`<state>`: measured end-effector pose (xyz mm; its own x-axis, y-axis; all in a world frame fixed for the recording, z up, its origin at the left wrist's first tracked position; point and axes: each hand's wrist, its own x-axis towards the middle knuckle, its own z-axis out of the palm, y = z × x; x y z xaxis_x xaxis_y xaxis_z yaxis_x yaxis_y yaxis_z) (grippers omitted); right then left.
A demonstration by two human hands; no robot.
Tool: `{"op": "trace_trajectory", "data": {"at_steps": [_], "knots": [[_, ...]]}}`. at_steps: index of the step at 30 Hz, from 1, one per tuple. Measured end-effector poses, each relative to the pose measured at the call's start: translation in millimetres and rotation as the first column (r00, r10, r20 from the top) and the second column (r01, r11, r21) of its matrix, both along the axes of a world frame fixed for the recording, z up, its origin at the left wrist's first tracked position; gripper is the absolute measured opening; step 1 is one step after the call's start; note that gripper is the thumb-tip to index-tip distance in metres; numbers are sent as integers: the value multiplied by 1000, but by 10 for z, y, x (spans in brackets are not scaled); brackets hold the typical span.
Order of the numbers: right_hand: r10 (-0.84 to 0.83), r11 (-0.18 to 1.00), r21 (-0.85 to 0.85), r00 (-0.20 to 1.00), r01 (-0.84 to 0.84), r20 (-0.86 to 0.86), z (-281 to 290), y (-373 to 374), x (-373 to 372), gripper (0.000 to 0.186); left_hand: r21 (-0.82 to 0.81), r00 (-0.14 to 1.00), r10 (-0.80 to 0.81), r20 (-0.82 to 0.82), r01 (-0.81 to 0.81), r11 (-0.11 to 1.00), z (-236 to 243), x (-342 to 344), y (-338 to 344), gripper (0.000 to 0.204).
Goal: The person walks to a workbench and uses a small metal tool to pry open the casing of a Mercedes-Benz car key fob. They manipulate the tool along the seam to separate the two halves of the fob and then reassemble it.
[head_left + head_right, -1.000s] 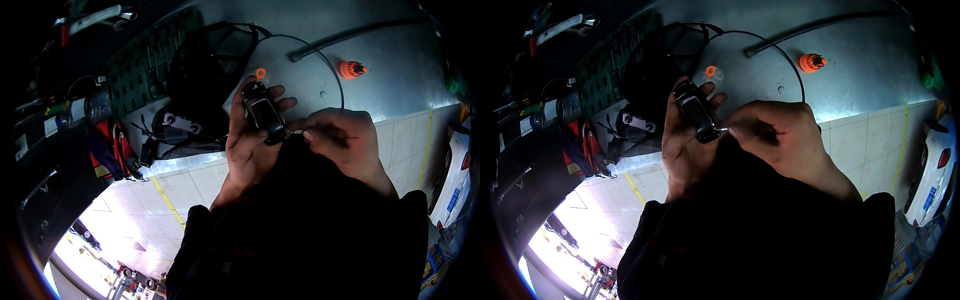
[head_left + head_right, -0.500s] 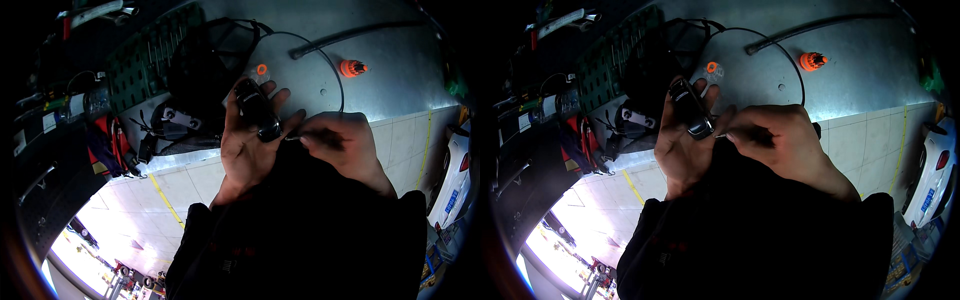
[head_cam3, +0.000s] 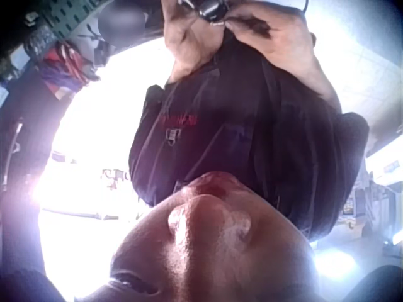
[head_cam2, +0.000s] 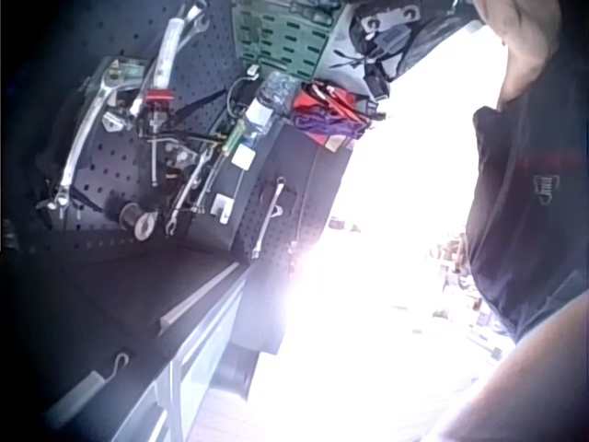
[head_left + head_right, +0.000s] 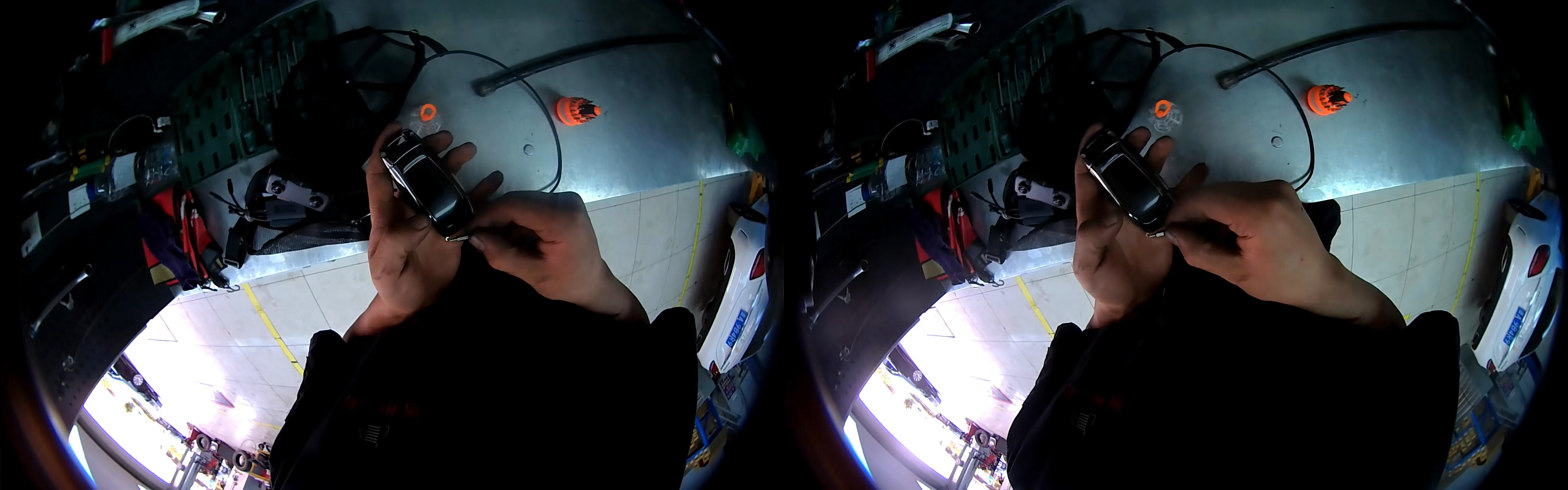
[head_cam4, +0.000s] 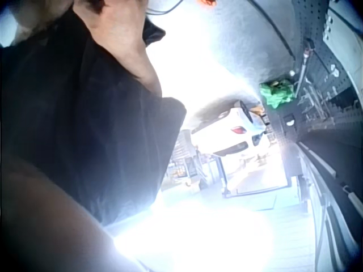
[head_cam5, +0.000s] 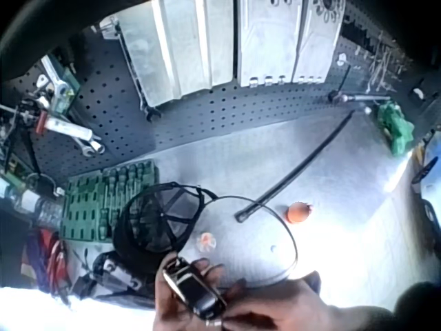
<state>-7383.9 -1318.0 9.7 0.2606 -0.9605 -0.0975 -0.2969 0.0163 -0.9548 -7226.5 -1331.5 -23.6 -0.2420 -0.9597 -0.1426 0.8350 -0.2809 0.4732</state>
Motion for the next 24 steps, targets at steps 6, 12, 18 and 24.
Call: {"op": "trace_trajectory", "data": {"at_steps": [6, 12, 18, 24], "knots": [[-1, 1000, -12, 1000, 1, -21, -11, -5, -8, 13, -32, 1000, 3, -19, -4, 999, -20, 1, 0, 81], [-2, 1000, -23, 1000, 1, -21, -30, 1, 6, 14, -8, 1000, 5, -6, -5, 1000, 12, -4, 3, 84], [0, 999, -51, 999, -2, -50, -45, 2, -2, 14, -30, 999, -8, 41, 10, 1000, 5, -7, -9, 95], [9, 999, -46, 998, -12, -65, -28, 1, -5, 14, -74, 999, -41, 26, 42, 996, -16, 11, -13, 105]]}}
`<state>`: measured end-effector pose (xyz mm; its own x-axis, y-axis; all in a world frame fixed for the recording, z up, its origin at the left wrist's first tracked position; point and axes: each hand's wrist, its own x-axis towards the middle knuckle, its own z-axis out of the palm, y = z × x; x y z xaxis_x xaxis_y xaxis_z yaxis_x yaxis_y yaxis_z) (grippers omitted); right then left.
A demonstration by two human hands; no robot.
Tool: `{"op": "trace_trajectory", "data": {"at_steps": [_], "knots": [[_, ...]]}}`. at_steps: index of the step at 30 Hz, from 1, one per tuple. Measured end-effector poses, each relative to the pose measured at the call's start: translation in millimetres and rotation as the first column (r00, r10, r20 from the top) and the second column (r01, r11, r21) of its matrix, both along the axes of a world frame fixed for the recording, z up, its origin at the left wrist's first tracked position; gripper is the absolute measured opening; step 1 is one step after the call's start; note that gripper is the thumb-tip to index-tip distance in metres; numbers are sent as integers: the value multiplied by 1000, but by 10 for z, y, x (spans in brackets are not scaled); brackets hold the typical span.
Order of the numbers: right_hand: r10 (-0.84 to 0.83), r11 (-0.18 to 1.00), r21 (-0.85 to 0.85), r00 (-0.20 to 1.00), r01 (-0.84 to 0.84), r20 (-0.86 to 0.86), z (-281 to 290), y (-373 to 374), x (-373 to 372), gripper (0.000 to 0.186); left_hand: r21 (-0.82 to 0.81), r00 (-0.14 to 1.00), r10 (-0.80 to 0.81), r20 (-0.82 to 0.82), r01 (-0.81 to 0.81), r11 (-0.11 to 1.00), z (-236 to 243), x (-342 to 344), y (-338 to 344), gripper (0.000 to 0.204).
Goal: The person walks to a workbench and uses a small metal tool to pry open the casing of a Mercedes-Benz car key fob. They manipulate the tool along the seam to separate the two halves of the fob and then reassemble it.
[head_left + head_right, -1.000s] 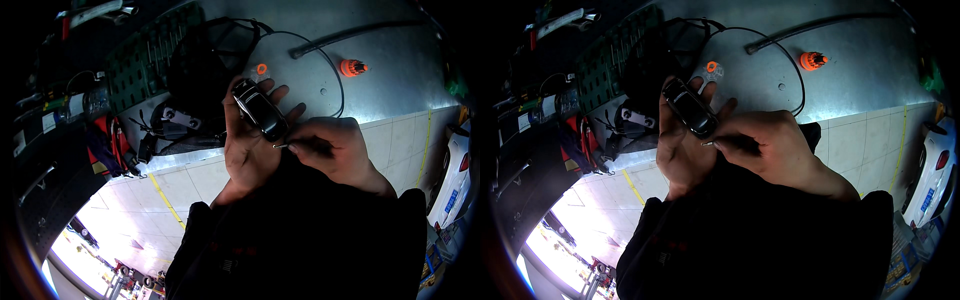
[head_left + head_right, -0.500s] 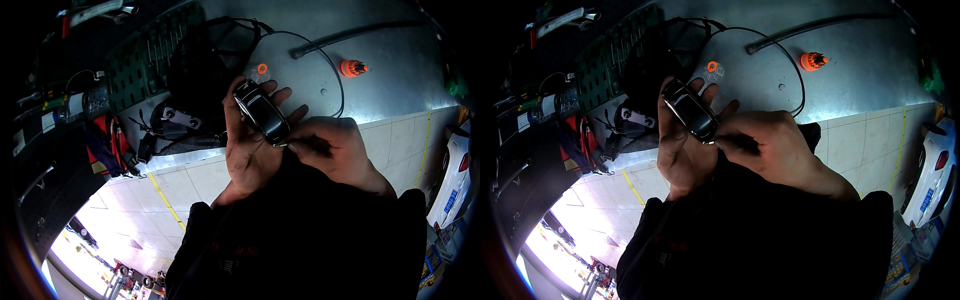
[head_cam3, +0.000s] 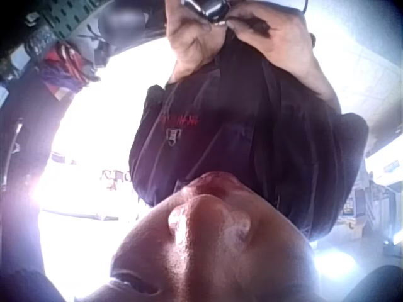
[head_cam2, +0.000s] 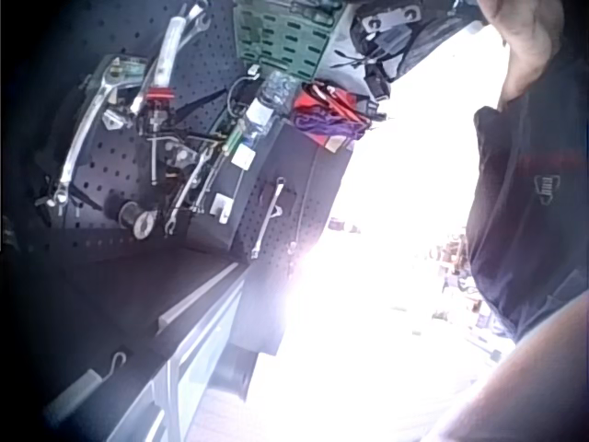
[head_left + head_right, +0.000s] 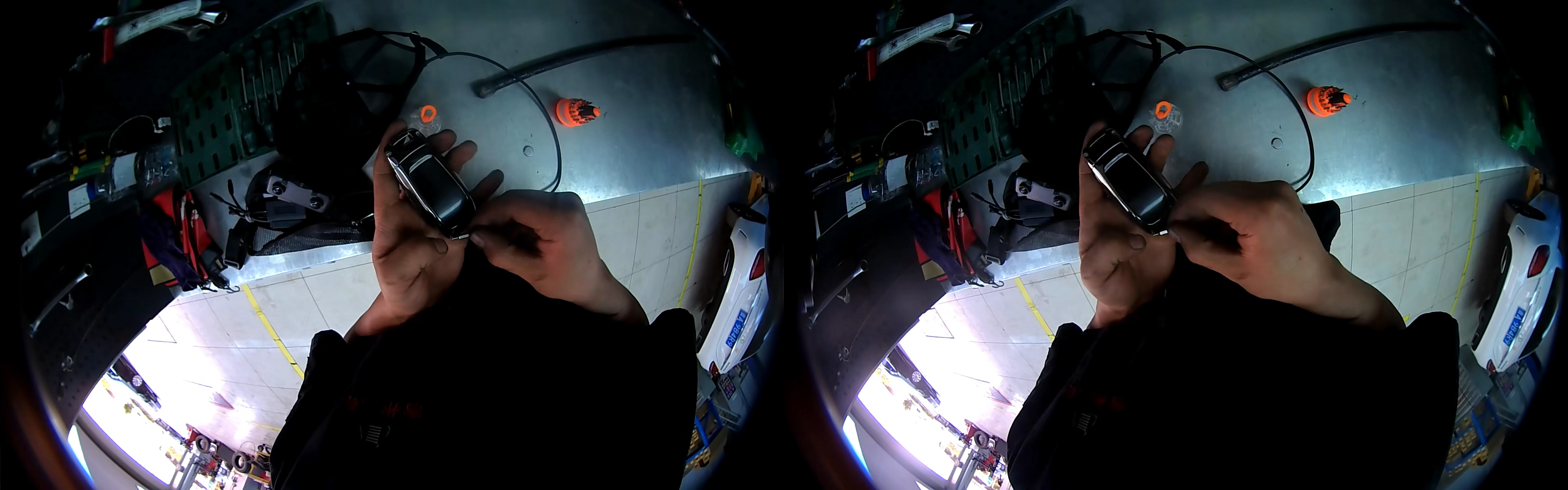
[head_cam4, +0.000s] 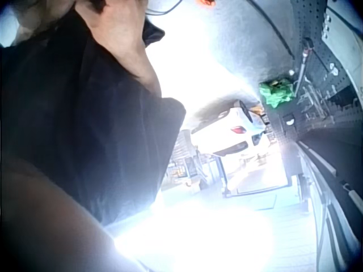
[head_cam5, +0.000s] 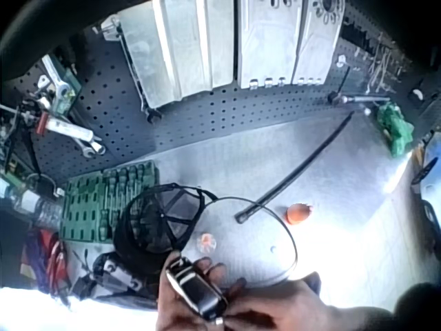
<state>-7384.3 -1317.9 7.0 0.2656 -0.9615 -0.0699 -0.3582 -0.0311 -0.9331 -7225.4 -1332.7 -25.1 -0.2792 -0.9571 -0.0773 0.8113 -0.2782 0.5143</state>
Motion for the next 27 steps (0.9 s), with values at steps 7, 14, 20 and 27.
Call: {"op": "trace_trajectory", "data": {"at_steps": [7, 14, 20, 27], "knots": [[0, 1000, -10, 1000, 0, -24, 34, -7, -15, 13, -17, 1000, -15, -4, 15, 1000, -13, -13, 5, 107], [-20, 997, -72, 998, 16, -62, 32, 3, -7, 12, 6, 1000, -11, -14, 12, 1000, -1, -25, 7, 108], [-63, 960, -279, 979, 7, -193, 52, 8, 32, 17, 93, 994, -9, -113, 19, 995, 1, -24, -9, 87], [-104, 875, -482, 956, -42, -273, 46, -16, 57, 22, 66, 1000, 10, 4, -10, 998, -29, -28, 11, 59]]}}
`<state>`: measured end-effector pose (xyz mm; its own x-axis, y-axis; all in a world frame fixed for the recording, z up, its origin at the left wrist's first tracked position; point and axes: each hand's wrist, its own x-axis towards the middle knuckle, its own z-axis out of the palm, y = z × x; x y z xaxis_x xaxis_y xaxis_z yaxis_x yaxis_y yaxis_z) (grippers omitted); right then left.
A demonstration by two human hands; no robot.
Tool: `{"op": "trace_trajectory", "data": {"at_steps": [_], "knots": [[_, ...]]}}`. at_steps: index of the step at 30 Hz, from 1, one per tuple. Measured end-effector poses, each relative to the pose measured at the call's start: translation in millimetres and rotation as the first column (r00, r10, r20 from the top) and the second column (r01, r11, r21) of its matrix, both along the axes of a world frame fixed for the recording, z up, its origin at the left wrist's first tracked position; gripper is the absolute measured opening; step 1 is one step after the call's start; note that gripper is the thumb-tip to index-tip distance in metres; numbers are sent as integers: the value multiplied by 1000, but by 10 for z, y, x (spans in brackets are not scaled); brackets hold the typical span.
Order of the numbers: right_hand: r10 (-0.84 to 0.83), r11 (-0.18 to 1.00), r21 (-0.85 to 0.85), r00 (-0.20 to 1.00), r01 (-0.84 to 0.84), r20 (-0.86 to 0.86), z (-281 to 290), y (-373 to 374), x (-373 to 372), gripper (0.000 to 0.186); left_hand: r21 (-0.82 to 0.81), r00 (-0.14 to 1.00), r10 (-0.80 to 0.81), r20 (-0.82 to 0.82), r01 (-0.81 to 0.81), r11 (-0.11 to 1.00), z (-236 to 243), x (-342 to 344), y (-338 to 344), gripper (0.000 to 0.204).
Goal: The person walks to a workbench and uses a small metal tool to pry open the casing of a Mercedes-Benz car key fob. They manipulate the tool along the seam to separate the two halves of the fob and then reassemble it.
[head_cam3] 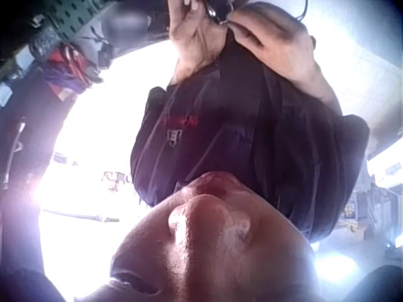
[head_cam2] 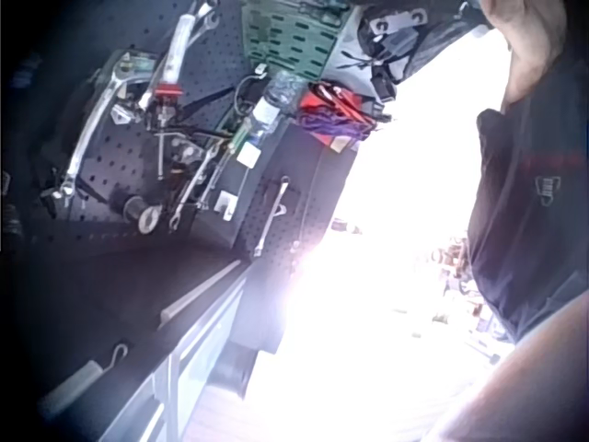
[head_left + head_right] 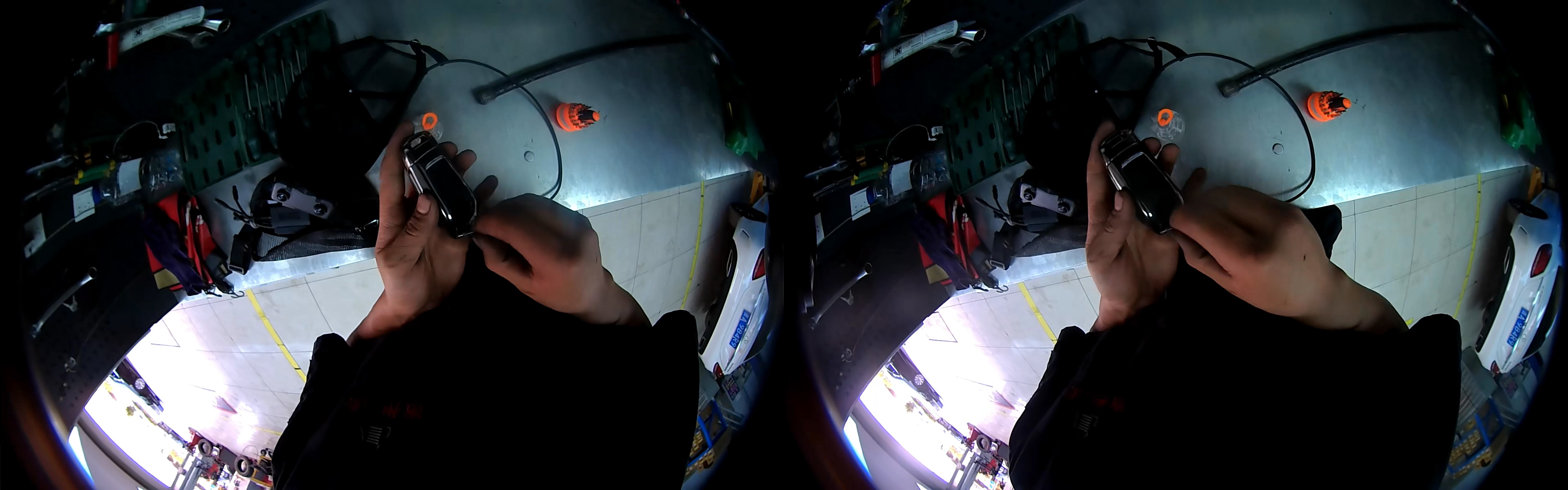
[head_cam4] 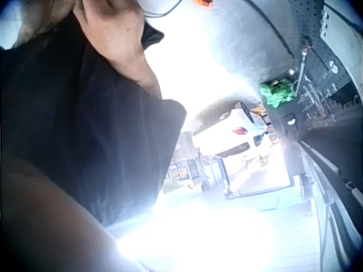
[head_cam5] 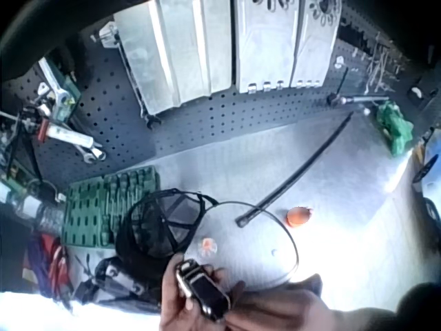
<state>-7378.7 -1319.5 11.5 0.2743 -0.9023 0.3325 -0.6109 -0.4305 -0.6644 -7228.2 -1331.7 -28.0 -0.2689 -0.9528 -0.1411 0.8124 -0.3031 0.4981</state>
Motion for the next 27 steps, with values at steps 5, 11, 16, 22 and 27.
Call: {"op": "trace_trajectory", "data": {"at_steps": [5, 11, 16, 22, 27], "knots": [[44, 997, -57, 999, -44, -3, 36, -18, -33, 21, 49, 988, 48, 147, -56, 997, 53, -29, 7, 59], [47, 998, -43, 999, -47, 7, 42, -1, -67, 22, -27, 979, 52, 195, -48, 998, -1, -30, 40, 64], [60, 998, 29, 998, -61, 31, 50, 12, -86, 24, -58, 978, 24, 209, -12, 998, -13, -24, 40, 66], [48, 997, 66, 999, -48, 10, 38, 13, -84, 18, -76, 974, 20, 226, -3, 997, -1, -40, 46, 67], [14, 997, 79, 998, -9, -64, 41, 19, -84, 19, -87, 975, -14, 220, 34, 996, -37, -50, 55, 68]]}}
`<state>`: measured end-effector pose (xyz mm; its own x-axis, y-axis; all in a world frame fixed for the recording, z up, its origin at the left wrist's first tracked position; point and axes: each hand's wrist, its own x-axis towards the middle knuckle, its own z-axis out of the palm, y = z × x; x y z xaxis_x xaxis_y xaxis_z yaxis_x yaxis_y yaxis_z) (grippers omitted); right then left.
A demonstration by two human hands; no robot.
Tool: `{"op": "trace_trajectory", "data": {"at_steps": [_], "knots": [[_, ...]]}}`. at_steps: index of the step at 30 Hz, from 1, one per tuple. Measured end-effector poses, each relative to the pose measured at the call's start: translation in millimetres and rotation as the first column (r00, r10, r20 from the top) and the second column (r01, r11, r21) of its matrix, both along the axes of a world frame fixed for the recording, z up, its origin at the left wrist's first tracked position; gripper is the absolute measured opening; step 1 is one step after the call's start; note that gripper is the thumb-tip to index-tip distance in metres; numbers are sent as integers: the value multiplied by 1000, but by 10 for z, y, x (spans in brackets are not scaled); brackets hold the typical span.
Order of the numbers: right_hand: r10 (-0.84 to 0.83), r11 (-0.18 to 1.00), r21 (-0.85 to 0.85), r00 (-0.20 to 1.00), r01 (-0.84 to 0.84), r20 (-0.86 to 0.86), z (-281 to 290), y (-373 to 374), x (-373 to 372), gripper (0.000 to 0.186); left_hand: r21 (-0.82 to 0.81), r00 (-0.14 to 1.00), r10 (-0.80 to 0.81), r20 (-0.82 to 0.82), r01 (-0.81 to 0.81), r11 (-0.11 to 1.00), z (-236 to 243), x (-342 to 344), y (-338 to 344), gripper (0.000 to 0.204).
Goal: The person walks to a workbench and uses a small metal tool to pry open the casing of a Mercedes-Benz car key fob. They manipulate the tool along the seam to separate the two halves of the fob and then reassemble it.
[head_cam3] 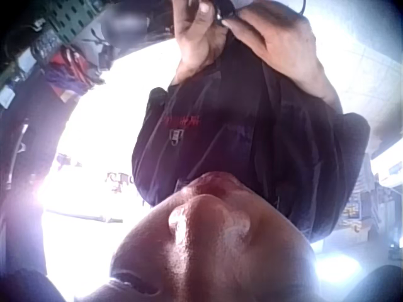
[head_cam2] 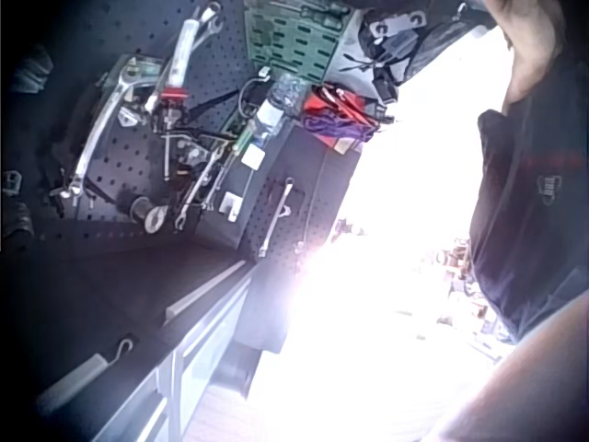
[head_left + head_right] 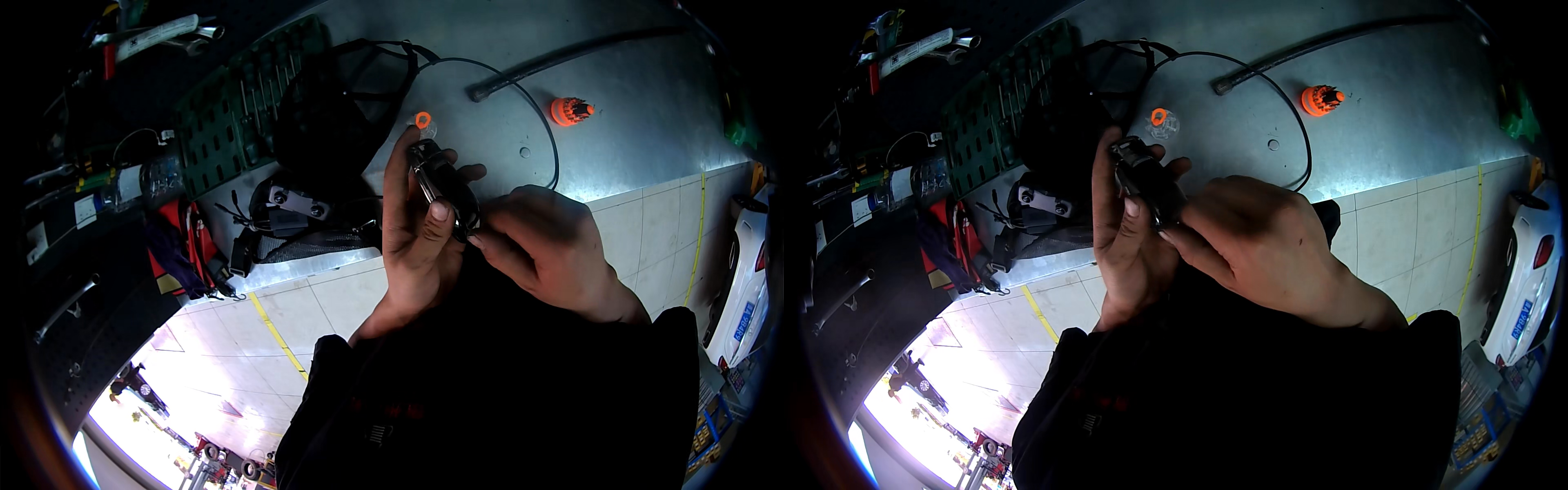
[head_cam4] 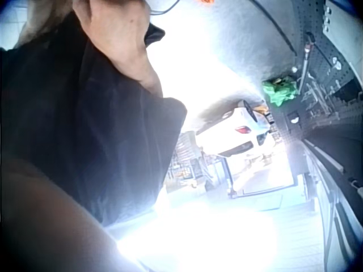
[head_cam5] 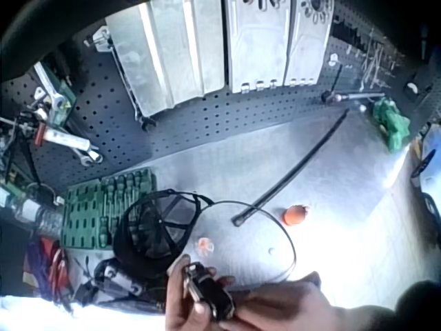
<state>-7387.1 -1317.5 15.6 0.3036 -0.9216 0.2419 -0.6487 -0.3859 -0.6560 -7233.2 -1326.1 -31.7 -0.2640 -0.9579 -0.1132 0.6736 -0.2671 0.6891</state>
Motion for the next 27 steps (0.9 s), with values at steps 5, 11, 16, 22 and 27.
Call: {"op": "trace_trajectory", "data": {"at_steps": [5, 11, 16, 22, 27], "knots": [[-34, 999, 32, 998, 35, -45, -18, 7, -8, 30, 11, 1000, 4, 21, -5, 1000, -19, 2, 8, 68], [-67, 994, 82, 992, 77, -111, -34, 33, -1, 34, 10, 999, 10, 51, -11, 1000, -21, -5, 8, 67], [-58, 992, 114, 998, 61, -32, -7, 21, -9, 28, 5, 996, 31, 84, -32, 999, -14, -20, 10, 66], [-63, 988, 145, 996, 52, 67, 28, 8, 11, 20, 18, 995, 31, 98, -33, 999, 3, -23, 5, 65], [-71, 985, 165, 994, 56, 84, 19, 30, 32, 18, 16, 994, 36, 100, -38, 999, -5, -16, 5, 65]]}}
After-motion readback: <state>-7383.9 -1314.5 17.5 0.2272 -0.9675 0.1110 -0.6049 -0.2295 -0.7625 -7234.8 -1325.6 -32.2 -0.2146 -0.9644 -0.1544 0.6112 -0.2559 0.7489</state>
